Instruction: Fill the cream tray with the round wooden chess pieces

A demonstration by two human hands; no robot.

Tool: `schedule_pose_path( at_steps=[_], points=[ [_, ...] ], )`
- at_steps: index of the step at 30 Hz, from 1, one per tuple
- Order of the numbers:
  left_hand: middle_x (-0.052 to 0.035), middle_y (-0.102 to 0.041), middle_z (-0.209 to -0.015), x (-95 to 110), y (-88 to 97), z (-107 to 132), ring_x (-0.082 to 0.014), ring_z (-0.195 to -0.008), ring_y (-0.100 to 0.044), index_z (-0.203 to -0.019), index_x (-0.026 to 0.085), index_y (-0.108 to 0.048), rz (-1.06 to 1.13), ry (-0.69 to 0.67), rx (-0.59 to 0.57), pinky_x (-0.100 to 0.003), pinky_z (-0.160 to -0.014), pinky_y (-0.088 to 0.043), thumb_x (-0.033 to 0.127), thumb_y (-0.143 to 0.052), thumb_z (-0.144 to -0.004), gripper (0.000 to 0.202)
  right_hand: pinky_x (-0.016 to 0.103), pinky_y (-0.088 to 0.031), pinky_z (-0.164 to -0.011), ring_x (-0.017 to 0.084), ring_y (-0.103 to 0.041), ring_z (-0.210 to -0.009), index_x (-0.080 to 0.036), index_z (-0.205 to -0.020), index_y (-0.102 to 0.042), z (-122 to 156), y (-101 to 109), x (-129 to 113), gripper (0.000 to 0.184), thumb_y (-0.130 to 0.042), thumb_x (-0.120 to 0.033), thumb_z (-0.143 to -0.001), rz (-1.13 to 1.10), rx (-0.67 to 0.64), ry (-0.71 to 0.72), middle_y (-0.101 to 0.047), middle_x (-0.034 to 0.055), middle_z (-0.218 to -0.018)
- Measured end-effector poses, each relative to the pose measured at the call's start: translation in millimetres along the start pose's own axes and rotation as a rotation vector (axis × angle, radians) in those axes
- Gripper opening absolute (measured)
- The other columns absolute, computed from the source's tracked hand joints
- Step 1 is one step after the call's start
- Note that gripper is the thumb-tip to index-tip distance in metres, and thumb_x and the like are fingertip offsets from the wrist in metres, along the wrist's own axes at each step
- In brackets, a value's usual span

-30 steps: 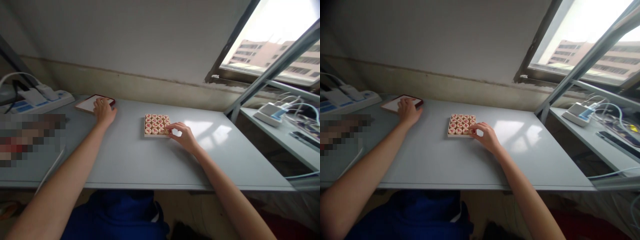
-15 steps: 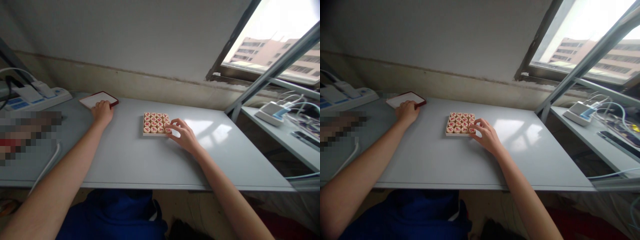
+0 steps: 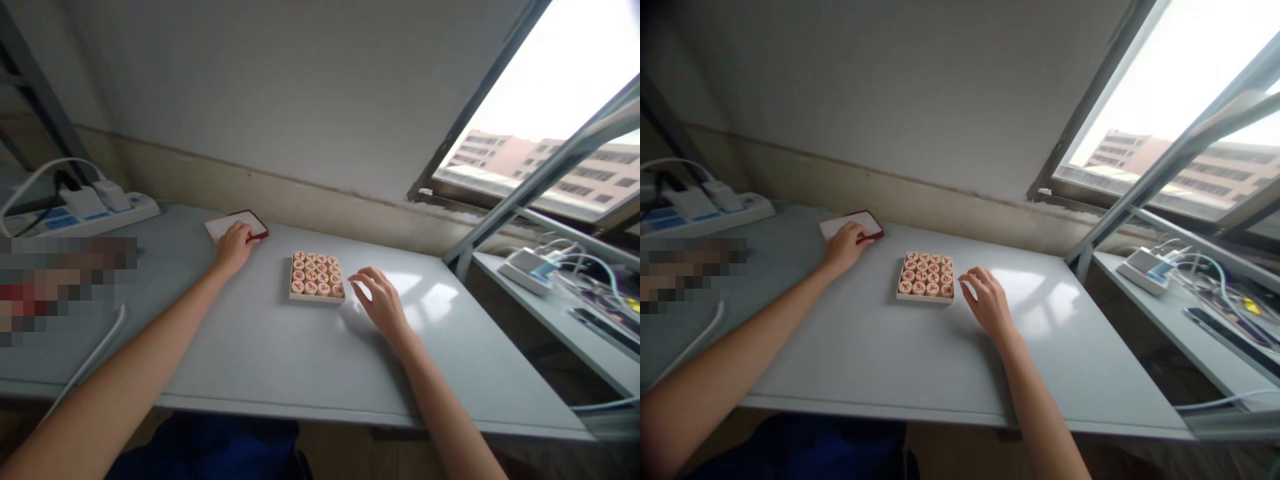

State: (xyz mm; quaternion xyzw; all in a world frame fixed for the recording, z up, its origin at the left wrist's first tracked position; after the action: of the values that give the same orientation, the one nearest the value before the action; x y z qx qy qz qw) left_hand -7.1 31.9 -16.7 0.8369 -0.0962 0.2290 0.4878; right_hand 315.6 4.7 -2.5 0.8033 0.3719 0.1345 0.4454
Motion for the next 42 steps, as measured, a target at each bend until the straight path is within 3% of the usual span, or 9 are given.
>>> schedule_pose_path(
  at_steps=[5,9,13,17,22,26,32,38,42],
  points=[
    [-0.0041,-0.058,-0.089,39.2,26.4,0.2,-0.0154,-0.085,-0.054,-0.089,0.018,-0.048,0.684,0.095,0.189,-0.026,-0.074,-0.043,0.043,-0.036,-0.08,0.029,0.033,-0.042,-0.073,0.017,-0.05,-0.079,-0.02,-0.113,-0.042,3.6,-5.8,3.9,0.03,-0.04,-0.026,-0.084,-0.107,0.114,-0.124,-0.053,0.0059,-0.089],
    [-0.0048,-0.064,-0.082,59.0,30.3,11.4,-0.0167,-0.078,-0.059,-0.096,0.017,-0.05,1.166,0.3,-0.216,-0.026,-0.064,-0.047,0.045,-0.029,-0.082,0.038,0.035,-0.043,-0.074,0.017,-0.048,-0.078,-0.022,-0.125,-0.026,7.2,-12.6,6.9,0.045,-0.041,-0.032,-0.083,-0.25,0.192,-0.252,-0.049,0.0072,-0.098],
    [-0.0061,-0.066,-0.072,70.6,3.7,30.5,-0.0188,-0.072,-0.062,-0.094,0.015,-0.053,1.414,0.48,-0.53,-0.029,-0.063,-0.048,0.04,-0.031,-0.082,0.035,0.036,-0.043,-0.075,0.018,-0.048,-0.08,-0.021,-0.133,-0.007,5.5,-19.7,-2.3,0.063,-0.031,-0.049,-0.083,-0.405,0.157,-0.215,-0.047,0.0077,-0.1],
    [-0.0066,-0.066,-0.078,86.8,-14.8,45.5,-0.0206,-0.072,-0.063,-0.1,0.019,-0.051,1.544,0.524,-0.529,-0.031,-0.06,-0.049,0.044,-0.035,-0.08,0.036,0.037,-0.043,-0.077,0.023,-0.048,-0.092,-0.019,-0.134,0.012,3.9,-31.9,-19.9,0.09,-0.038,-0.063,-0.073,-0.495,0.02,-0.065,-0.044,0.0115,-0.11],
    [-0.0074,-0.067,-0.082,105.9,2.0,57.6,-0.023,-0.073,-0.063,-0.102,0.016,-0.051,1.653,0.544,-0.555,-0.034,-0.067,-0.048,0.042,-0.051,-0.073,0.038,0.039,-0.04,-0.084,0.026,-0.044,-0.103,-0.02,-0.133,0.013,9.0,-34.7,-19.7,0.089,-0.04,-0.06,-0.075,-0.467,0.076,-0.105,-0.035,0.0149,-0.12],
    [-0.01,-0.068,-0.078,107.6,6.9,59.7,-0.0246,-0.07,-0.064,-0.103,0.01,-0.054,1.677,0.66,-0.675,-0.038,-0.07,-0.048,0.04,-0.05,-0.074,0.041,0.042,-0.036,-0.089,0.03,-0.032,-0.114,-0.021,-0.135,0.0,11.8,-24.4,-18.4,0.093,-0.038,-0.071,-0.067,-0.43,0.09,0.029,-0.026,0.0143,-0.125],
    [-0.0131,-0.066,-0.09,107.3,0.4,58.3,-0.0269,-0.081,-0.062,-0.113,0.009,-0.05,1.737,0.738,-0.74,-0.039,-0.077,-0.045,0.038,-0.049,-0.076,0.047,0.037,-0.038,-0.089,0.026,-0.034,-0.112,-0.027,-0.132,-0.016,5.7,-24.5,-19.4,0.077,-0.058,-0.046,-0.07,-0.434,0.031,0.028,-0.021,0.0106,-0.125],
    [-0.0111,-0.067,-0.089,99.4,-6.1,58.3,-0.0269,-0.078,-0.063,-0.112,0.013,-0.052,1.686,0.76,-0.738,-0.04,-0.076,-0.046,0.037,-0.055,-0.071,0.047,0.034,-0.041,-0.083,0.024,-0.039,-0.104,-0.026,-0.131,-0.008,10.8,-25.9,-20.8,0.093,-0.067,-0.039,-0.061,-0.59,0.193,-0.052,-0.017,0.0121,-0.125],
    [-0.0129,-0.068,-0.082,96.3,-13.9,58.9,-0.028,-0.073,-0.063,-0.102,0.009,-0.057,1.638,0.683,-0.741,-0.04,-0.073,-0.047,0.04,-0.059,-0.066,0.047,0.031,-0.042,-0.078,0.021,-0.043,-0.097,-0.025,-0.129,-0.014,11.7,-19.5,-23.6,0.088,-0.067,-0.032,-0.058,-0.683,0.197,-0.129,-0.023,0.0117,-0.122]
  ],
)
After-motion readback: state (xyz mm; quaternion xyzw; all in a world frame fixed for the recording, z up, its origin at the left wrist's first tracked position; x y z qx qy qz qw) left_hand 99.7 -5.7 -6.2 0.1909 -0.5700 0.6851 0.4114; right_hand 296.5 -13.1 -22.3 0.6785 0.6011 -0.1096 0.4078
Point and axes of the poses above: each hand's wrist, its own z-axis away from the middle knuckle, its own y-axis out of the back of the hand, x = y × z, the point moved 2 cm from there along -z, towards the middle knuckle
